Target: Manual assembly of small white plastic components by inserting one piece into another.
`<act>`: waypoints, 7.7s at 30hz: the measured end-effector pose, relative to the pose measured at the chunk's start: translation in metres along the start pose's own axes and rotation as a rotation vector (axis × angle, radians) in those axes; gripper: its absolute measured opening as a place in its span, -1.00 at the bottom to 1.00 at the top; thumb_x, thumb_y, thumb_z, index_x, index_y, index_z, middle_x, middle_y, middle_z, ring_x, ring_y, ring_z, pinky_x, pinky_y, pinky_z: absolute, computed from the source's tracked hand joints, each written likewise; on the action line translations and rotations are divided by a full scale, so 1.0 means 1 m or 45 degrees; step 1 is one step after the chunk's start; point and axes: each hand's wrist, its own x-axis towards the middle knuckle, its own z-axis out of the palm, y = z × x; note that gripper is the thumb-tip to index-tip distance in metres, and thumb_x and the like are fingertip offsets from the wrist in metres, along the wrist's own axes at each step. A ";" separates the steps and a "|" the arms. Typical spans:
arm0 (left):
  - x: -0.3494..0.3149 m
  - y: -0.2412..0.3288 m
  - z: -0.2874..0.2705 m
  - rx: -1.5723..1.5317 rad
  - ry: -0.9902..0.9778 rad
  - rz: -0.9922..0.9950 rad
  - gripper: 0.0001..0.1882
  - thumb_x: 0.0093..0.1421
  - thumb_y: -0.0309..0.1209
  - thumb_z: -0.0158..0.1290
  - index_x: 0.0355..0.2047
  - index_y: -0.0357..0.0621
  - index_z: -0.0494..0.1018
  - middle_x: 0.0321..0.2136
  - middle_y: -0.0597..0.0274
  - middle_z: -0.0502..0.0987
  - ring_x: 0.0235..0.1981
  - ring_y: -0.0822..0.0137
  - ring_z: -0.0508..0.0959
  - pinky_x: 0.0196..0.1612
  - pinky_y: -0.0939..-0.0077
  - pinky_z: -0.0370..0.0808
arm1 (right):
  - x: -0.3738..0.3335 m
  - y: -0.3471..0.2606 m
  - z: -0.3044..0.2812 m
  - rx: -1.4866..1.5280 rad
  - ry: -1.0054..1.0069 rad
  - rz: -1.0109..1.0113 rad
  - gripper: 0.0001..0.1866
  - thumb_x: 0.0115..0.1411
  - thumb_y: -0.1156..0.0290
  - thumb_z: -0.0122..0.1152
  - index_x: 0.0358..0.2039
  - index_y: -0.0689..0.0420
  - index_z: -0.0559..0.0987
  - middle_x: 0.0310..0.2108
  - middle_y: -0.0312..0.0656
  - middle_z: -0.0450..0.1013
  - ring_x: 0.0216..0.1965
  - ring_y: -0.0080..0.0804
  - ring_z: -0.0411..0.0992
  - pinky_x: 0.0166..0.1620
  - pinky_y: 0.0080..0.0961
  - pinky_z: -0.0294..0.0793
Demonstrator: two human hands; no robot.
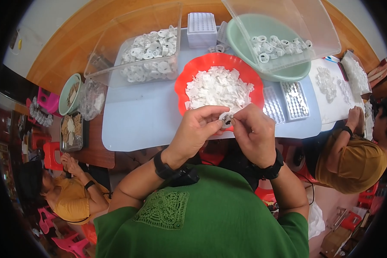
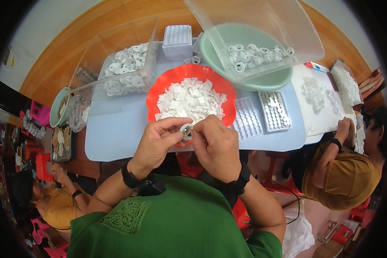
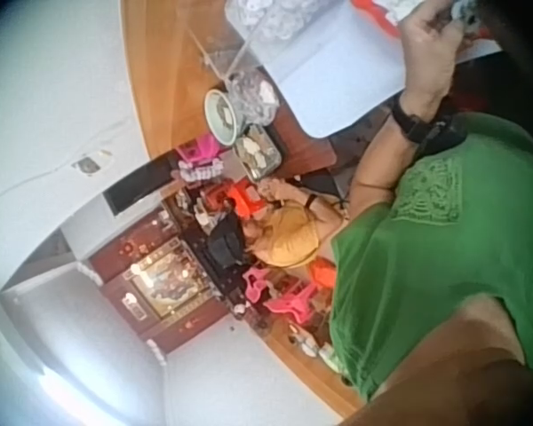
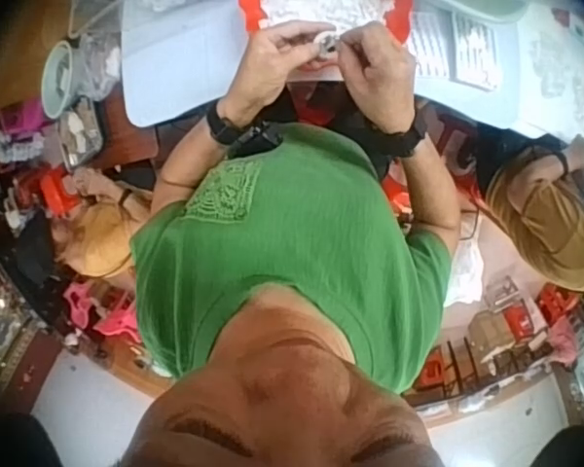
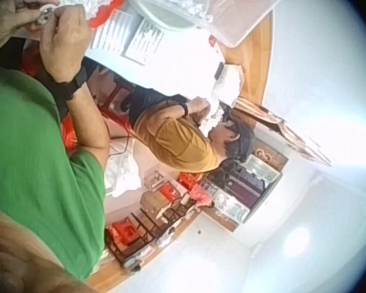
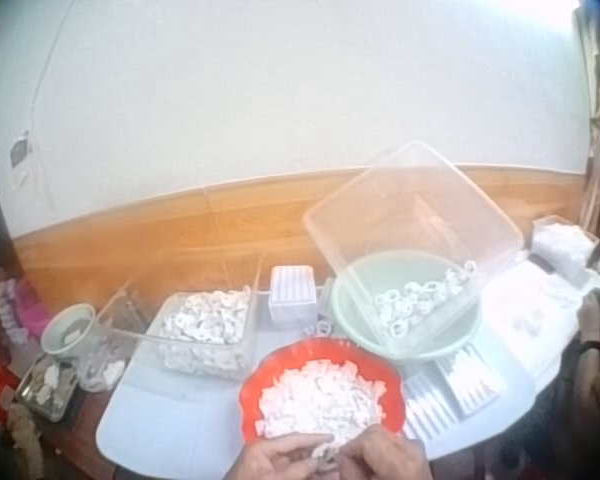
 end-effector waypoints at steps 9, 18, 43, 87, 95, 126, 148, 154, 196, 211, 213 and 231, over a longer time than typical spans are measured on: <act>-0.001 -0.002 0.001 0.029 -0.017 0.049 -0.65 0.19 -0.66 -0.03 0.00 -0.32 0.44 -0.33 0.27 0.51 -0.34 0.54 0.51 -0.20 0.64 0.54 | -0.006 0.000 0.007 -0.044 -0.026 -0.067 -0.85 -0.06 0.67 0.20 -0.46 0.19 0.44 -0.55 -0.16 0.37 -0.62 -0.19 0.40 -0.59 -0.38 0.33; -0.003 -0.010 -0.005 0.180 -0.104 0.305 -0.62 0.22 -0.71 -0.07 0.07 -0.35 0.35 -0.22 0.28 0.41 -0.18 0.52 0.46 -0.08 0.64 0.51 | -0.006 -0.001 0.008 -0.122 -0.061 -0.138 -0.84 -0.07 0.68 0.20 -0.46 0.20 0.44 -0.55 -0.16 0.35 -0.64 -0.21 0.37 -0.59 -0.37 0.31; 0.001 -0.006 0.000 0.027 0.046 0.088 -0.67 0.18 -0.66 -0.16 -0.07 -0.39 0.45 -0.34 0.18 0.56 -0.36 0.51 0.52 -0.25 0.63 0.50 | -0.004 -0.004 0.011 0.183 0.003 0.049 -0.86 0.02 0.73 0.18 -0.42 0.27 0.43 -0.48 -0.13 0.36 -0.55 -0.34 0.43 -0.53 -0.51 0.36; -0.004 -0.018 -0.006 0.527 0.089 0.296 -0.62 0.17 -0.69 -0.18 0.00 -0.40 0.42 -0.23 0.21 0.52 -0.28 0.50 0.53 -0.22 0.63 0.52 | -0.010 0.003 0.032 -0.028 -0.048 -0.062 -0.84 -0.02 0.71 0.17 -0.42 0.26 0.41 -0.32 -0.04 0.35 -0.43 -0.11 0.41 -0.43 -0.34 0.41; -0.006 -0.019 0.000 0.802 0.169 0.574 -0.58 0.06 -0.79 -0.12 -0.04 -0.38 0.43 -0.25 0.05 0.50 -0.24 0.28 0.54 -0.20 0.50 0.47 | -0.007 0.000 0.037 -0.242 -0.008 -0.198 -0.84 -0.04 0.71 0.15 -0.45 0.27 0.37 -0.34 -0.02 0.33 -0.48 -0.09 0.39 -0.48 -0.27 0.39; 0.002 -0.001 -0.002 0.297 0.021 0.216 -0.70 0.25 -0.69 -0.13 -0.04 -0.38 0.46 -0.20 0.16 0.53 -0.22 0.40 0.57 -0.15 0.57 0.57 | -0.002 0.000 0.023 0.073 0.023 -0.051 -0.85 -0.06 0.72 0.20 -0.47 0.27 0.43 -0.36 -0.07 0.34 -0.37 -0.17 0.40 -0.36 -0.39 0.38; 0.000 -0.003 0.000 0.227 0.044 0.135 -0.73 0.24 -0.64 -0.07 -0.06 -0.39 0.47 -0.26 0.18 0.56 -0.28 0.42 0.59 -0.18 0.59 0.59 | -0.005 -0.006 0.014 0.042 -0.062 0.012 -0.84 0.01 0.74 0.16 -0.37 0.27 0.51 -0.32 -0.07 0.36 -0.37 -0.19 0.44 -0.34 -0.43 0.44; -0.002 -0.003 -0.004 0.160 0.033 0.159 -0.73 0.24 -0.64 -0.07 -0.06 -0.41 0.46 -0.25 0.15 0.55 -0.28 0.41 0.59 -0.18 0.59 0.58 | -0.009 -0.007 0.017 0.046 0.078 0.013 -0.80 -0.03 0.75 0.19 -0.34 0.26 0.53 -0.35 -0.10 0.38 -0.35 -0.22 0.45 -0.34 -0.47 0.44; -0.001 -0.024 0.000 0.503 0.206 0.522 -0.70 0.27 -0.64 -0.07 0.01 -0.40 0.42 -0.12 0.14 0.47 -0.14 0.44 0.49 -0.09 0.60 0.47 | -0.031 -0.016 0.042 -0.025 0.104 0.117 -0.59 0.03 0.76 0.07 -0.04 0.30 0.43 -0.36 -0.04 0.35 -0.37 -0.14 0.39 -0.34 -0.36 0.39; -0.004 -0.019 0.012 0.283 0.245 0.540 -0.72 0.26 -0.64 -0.07 -0.02 -0.41 0.41 -0.17 0.13 0.46 -0.22 0.41 0.55 -0.18 0.59 0.55 | -0.028 -0.018 0.039 0.262 0.212 0.190 -0.73 0.10 0.72 0.09 -0.14 0.31 0.49 -0.39 -0.08 0.37 -0.42 -0.31 0.42 -0.38 -0.49 0.42; -0.002 -0.019 0.011 0.259 0.242 0.525 -0.72 0.26 -0.64 -0.07 -0.02 -0.41 0.41 -0.17 0.13 0.46 -0.22 0.40 0.55 -0.16 0.58 0.55 | -0.027 -0.018 0.034 0.242 0.248 0.168 -0.73 0.10 0.72 0.09 -0.14 0.31 0.49 -0.38 -0.09 0.37 -0.41 -0.33 0.43 -0.37 -0.50 0.42; -0.008 -0.022 0.009 0.206 0.225 0.437 -0.68 0.27 -0.61 -0.06 0.04 -0.44 0.37 -0.14 0.12 0.47 -0.17 0.45 0.50 -0.12 0.60 0.52 | -0.022 -0.007 0.042 0.083 0.301 0.074 -0.76 0.01 0.69 0.24 -0.27 0.22 0.57 -0.40 -0.12 0.38 -0.48 -0.29 0.45 -0.45 -0.49 0.43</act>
